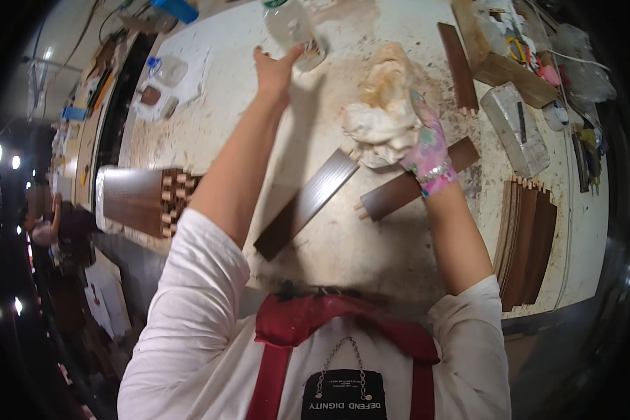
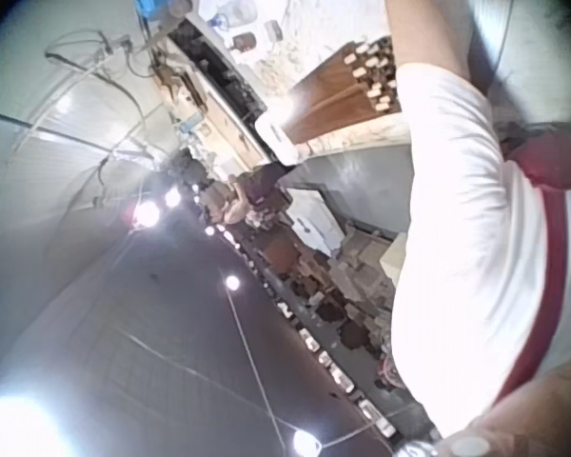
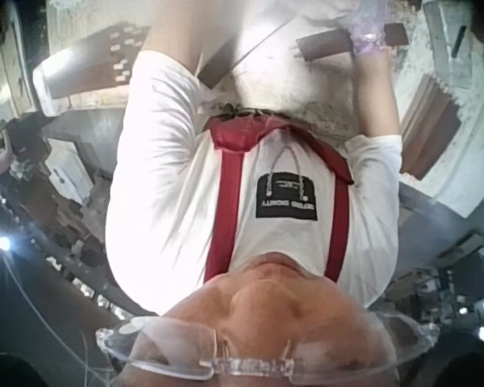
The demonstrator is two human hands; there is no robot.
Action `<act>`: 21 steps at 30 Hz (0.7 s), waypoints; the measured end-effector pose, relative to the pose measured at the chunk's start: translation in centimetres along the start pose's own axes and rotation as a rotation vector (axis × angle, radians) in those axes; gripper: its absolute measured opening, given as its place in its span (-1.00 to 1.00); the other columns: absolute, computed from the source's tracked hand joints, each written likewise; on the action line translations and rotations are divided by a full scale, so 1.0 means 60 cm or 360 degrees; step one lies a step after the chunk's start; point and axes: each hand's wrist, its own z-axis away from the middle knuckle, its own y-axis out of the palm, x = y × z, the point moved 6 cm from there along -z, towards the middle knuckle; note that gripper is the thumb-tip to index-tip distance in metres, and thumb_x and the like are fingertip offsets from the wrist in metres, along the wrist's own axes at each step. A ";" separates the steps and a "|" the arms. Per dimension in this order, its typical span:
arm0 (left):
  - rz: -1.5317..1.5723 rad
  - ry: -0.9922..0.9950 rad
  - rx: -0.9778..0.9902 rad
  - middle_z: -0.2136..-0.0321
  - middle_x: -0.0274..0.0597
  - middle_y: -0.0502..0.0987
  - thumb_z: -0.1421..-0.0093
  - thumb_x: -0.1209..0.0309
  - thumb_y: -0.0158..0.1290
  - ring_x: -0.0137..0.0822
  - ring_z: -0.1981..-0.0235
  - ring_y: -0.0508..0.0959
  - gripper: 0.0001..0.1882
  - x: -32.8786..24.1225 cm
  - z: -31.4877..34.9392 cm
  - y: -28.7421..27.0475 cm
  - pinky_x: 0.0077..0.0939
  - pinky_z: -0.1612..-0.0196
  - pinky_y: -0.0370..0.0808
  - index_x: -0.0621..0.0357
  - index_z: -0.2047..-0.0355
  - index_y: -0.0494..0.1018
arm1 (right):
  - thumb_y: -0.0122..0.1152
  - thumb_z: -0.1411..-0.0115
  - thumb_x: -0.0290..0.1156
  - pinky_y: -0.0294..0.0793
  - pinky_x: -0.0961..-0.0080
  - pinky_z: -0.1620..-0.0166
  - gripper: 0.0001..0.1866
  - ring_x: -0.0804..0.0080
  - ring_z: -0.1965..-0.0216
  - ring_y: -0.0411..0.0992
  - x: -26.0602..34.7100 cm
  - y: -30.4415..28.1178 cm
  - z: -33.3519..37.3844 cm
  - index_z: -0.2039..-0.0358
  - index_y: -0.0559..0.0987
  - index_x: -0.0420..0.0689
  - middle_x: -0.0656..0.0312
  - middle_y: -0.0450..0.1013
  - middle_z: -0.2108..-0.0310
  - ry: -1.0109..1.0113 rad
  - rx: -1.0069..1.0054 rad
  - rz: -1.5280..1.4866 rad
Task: The person applies liquid from a bottle to a cloth, wipes wood planks with the cloth, and stacks the planks on a workbench.
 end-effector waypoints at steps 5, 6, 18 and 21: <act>-0.0002 0.0059 0.0932 -0.04 0.02 0.33 -0.12 0.32 0.12 -0.17 -0.09 0.34 -0.33 -0.047 0.299 -0.157 -0.42 -0.04 0.36 0.30 -0.17 0.12 | -0.03 -0.22 -0.14 0.34 0.17 -0.11 -0.48 0.09 -0.03 0.36 -0.010 -0.088 0.084 -0.10 0.33 -0.20 0.02 0.36 -0.06 0.0128 -0.0104 -0.0032; -0.0133 0.0080 0.0953 -0.05 0.03 0.33 -0.11 0.33 0.12 -0.13 -0.09 0.33 -0.33 -0.032 0.334 -0.210 -0.38 -0.05 0.36 0.29 -0.17 0.11 | -0.03 -0.23 -0.19 0.32 0.15 -0.12 -0.51 0.11 -0.03 0.37 -0.011 -0.068 0.100 -0.11 0.33 -0.19 0.03 0.35 -0.07 0.0557 0.0585 -0.0145; -0.0787 0.0460 0.0612 0.06 -0.03 0.39 0.16 0.40 0.29 -0.01 0.02 0.36 -0.11 0.131 0.457 -0.382 -0.20 0.03 0.26 0.24 -0.18 0.10 | 0.06 -0.16 -0.09 0.54 0.43 0.40 -0.55 0.25 0.33 0.50 -0.170 0.090 0.181 0.10 0.42 -0.19 0.10 0.47 0.24 -0.0079 -0.0406 0.2042; -0.0610 0.0604 0.0510 0.17 -0.11 0.46 0.17 0.37 0.30 -0.06 0.08 0.38 -0.10 0.141 0.449 -0.379 -0.21 0.04 0.26 0.19 -0.19 0.11 | 0.15 -0.03 -0.23 0.49 0.31 0.28 -0.59 0.18 0.29 0.43 -0.326 0.176 0.212 0.14 0.42 -0.16 0.13 0.43 0.31 -0.1033 0.1007 0.3571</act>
